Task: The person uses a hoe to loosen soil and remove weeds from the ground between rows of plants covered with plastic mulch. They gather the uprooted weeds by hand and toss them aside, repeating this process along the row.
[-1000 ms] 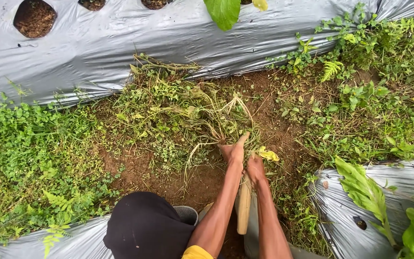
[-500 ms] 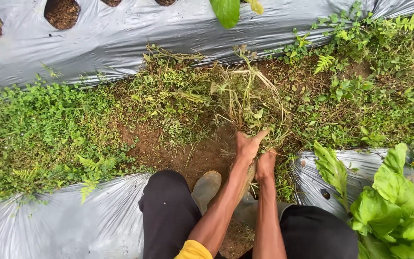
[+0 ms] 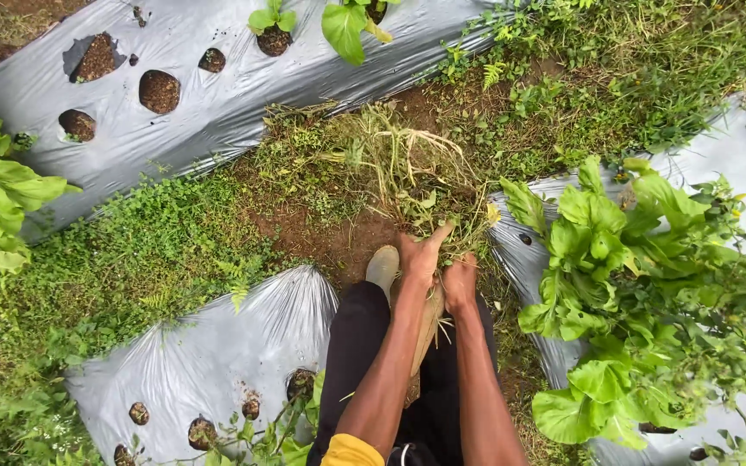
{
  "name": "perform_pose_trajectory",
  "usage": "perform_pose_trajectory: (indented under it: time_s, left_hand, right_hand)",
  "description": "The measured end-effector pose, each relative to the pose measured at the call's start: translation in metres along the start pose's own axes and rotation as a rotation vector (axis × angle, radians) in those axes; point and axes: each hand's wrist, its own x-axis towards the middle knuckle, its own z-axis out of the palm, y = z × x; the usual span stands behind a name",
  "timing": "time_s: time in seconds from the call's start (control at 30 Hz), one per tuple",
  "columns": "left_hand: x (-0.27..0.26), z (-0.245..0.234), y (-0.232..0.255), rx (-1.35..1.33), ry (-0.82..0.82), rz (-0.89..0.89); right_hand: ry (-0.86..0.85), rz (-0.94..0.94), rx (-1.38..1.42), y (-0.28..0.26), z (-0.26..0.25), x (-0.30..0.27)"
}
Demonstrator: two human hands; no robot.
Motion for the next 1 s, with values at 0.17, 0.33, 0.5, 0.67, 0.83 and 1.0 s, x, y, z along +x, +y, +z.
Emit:
perform_pose_trajectory:
  time_s: [0.17, 0.33, 0.5, 0.67, 0.83, 1.0]
  left_hand:
    - [-0.088, -0.022, 0.029, 0.092, -0.103, -0.102]
    - [-0.159, -0.031, 0.024, 0.148, -0.125, -0.125]
    - [-0.186, -0.026, -0.011, 0.110, -0.138, -0.061]
    - [-0.226, -0.013, -0.082, 0.150, -0.101, -0.017]
    - [-0.302, 0.001, -0.145, 0.096, -0.059, 0.013]
    - [-0.344, 0.021, -0.239, 0.067, -0.014, 0.084]
  right_hand:
    - [0.077, 0.025, 0.080, -0.030, -0.017, -0.094]
    - [0.213, -0.049, -0.231, -0.030, -0.039, -0.161]
    - [0.180, -0.080, -0.259, 0.021, -0.079, -0.162]
    - [0.115, 0.025, -0.017, -0.065, -0.116, -0.266]
    - [0.101, -0.088, -0.205, 0.073, -0.209, -0.241]
    - [0.065, -0.085, -0.157, 0.061, -0.274, -0.317]
